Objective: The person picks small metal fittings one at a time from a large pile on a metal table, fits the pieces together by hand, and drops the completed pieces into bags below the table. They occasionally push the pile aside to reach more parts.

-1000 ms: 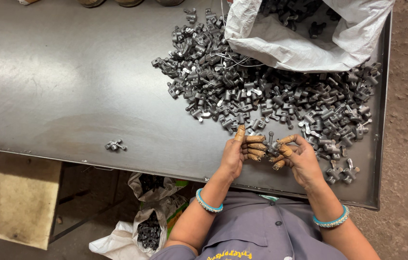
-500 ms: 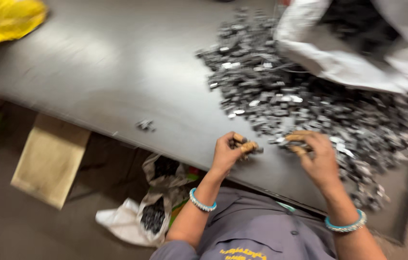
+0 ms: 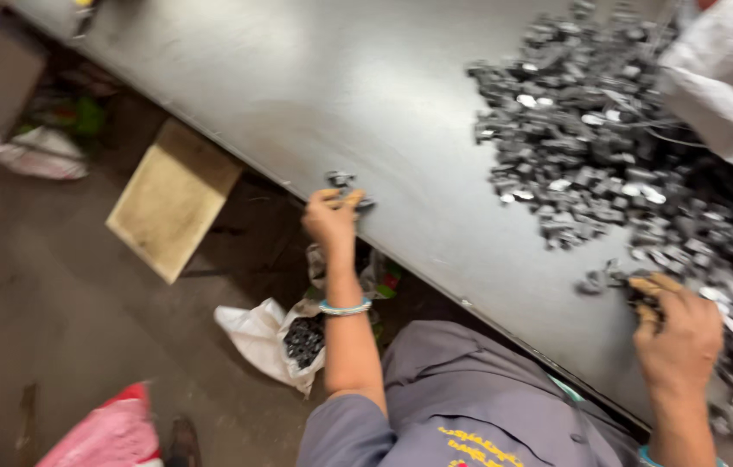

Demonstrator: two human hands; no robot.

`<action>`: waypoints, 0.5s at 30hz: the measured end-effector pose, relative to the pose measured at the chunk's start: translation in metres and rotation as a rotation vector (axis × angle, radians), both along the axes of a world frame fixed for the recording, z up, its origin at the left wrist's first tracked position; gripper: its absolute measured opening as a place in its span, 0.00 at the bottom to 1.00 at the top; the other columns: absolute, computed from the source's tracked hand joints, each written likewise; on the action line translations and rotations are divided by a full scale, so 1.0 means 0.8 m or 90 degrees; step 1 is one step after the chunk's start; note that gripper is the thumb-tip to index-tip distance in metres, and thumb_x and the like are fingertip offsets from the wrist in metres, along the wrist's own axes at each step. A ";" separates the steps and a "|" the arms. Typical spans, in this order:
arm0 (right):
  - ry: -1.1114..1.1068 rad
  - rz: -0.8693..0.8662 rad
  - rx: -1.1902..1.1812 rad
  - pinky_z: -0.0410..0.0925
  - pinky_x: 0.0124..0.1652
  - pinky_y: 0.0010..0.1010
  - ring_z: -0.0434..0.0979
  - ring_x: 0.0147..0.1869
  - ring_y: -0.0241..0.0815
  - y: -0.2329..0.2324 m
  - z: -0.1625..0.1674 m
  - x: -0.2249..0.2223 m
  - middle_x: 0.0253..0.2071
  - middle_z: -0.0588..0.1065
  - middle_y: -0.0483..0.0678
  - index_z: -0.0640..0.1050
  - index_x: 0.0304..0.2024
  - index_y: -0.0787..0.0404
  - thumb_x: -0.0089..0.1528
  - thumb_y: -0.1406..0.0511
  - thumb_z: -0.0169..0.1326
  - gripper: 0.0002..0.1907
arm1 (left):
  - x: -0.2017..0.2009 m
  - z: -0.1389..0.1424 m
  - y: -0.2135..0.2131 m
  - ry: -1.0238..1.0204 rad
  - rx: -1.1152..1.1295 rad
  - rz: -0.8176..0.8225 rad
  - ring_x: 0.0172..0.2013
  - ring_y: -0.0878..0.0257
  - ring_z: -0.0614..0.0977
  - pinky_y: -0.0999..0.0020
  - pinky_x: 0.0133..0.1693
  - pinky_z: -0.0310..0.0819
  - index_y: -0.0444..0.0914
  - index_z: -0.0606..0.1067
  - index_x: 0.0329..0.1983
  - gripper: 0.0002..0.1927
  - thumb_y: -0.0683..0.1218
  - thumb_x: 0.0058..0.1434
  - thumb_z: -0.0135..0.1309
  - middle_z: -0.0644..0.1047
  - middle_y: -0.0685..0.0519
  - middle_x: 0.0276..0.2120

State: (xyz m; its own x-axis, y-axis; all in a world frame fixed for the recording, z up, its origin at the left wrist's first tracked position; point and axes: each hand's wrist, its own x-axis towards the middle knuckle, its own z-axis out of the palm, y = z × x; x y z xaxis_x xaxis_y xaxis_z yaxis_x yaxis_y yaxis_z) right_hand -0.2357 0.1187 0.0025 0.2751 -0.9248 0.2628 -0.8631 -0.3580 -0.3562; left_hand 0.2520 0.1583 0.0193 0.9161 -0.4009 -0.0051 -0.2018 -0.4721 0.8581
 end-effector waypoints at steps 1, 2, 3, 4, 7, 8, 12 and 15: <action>-0.010 -0.003 0.032 0.67 0.58 0.36 0.72 0.51 0.48 0.008 0.009 -0.005 0.55 0.79 0.43 0.82 0.49 0.54 0.59 0.73 0.61 0.16 | 0.002 -0.002 0.001 -0.141 0.061 0.008 0.27 0.56 0.83 0.61 0.30 0.75 0.35 0.78 0.35 0.22 0.47 0.42 0.76 0.82 0.48 0.28; -0.021 -0.011 0.064 0.67 0.58 0.38 0.73 0.50 0.48 0.013 0.018 -0.005 0.54 0.79 0.43 0.82 0.50 0.53 0.57 0.74 0.61 0.19 | 0.000 -0.003 -0.002 -0.284 0.117 0.010 0.31 0.52 0.82 0.56 0.34 0.74 0.36 0.79 0.34 0.22 0.46 0.38 0.78 0.82 0.48 0.29; -0.034 -0.022 0.095 0.67 0.57 0.39 0.74 0.50 0.48 0.017 0.028 -0.006 0.52 0.79 0.44 0.82 0.50 0.53 0.55 0.74 0.61 0.21 | -0.006 -0.001 -0.005 -0.291 0.118 0.005 0.34 0.52 0.81 0.55 0.36 0.73 0.37 0.79 0.35 0.21 0.45 0.41 0.77 0.80 0.49 0.32; -0.039 -0.024 0.101 0.67 0.57 0.39 0.74 0.52 0.50 0.021 0.039 -0.006 0.53 0.79 0.44 0.82 0.51 0.53 0.53 0.74 0.62 0.23 | -0.018 -0.001 -0.011 -0.298 0.119 -0.001 0.36 0.52 0.81 0.53 0.37 0.72 0.38 0.78 0.37 0.20 0.44 0.43 0.75 0.79 0.51 0.35; -0.082 -0.035 0.080 0.64 0.56 0.43 0.72 0.56 0.54 0.026 0.061 0.000 0.53 0.77 0.50 0.78 0.52 0.58 0.46 0.68 0.67 0.30 | -0.083 0.002 -0.040 -0.291 0.017 -0.155 0.34 0.55 0.80 0.58 0.36 0.73 0.38 0.78 0.42 0.22 0.45 0.47 0.76 0.77 0.51 0.37; -0.075 -0.056 0.102 0.65 0.54 0.43 0.72 0.53 0.55 0.025 0.063 0.004 0.51 0.77 0.51 0.78 0.52 0.59 0.45 0.67 0.69 0.31 | -0.109 0.005 -0.051 -0.190 -0.009 -0.244 0.32 0.58 0.79 0.60 0.36 0.75 0.39 0.78 0.47 0.27 0.46 0.45 0.76 0.76 0.51 0.41; -0.101 -0.073 0.075 0.67 0.53 0.42 0.74 0.53 0.54 0.024 0.051 0.012 0.47 0.78 0.50 0.78 0.50 0.57 0.47 0.64 0.71 0.28 | -0.211 0.029 -0.072 0.016 0.029 -0.572 0.29 0.62 0.78 0.65 0.36 0.80 0.51 0.70 0.67 0.52 0.48 0.34 0.79 0.65 0.47 0.57; -0.087 -0.119 0.109 0.70 0.50 0.39 0.77 0.49 0.51 0.027 0.029 -0.001 0.44 0.80 0.48 0.80 0.46 0.55 0.50 0.65 0.71 0.22 | -0.251 0.045 -0.079 0.005 0.049 -0.649 0.32 0.57 0.78 0.62 0.38 0.80 0.56 0.68 0.68 0.58 0.48 0.29 0.80 0.62 0.45 0.61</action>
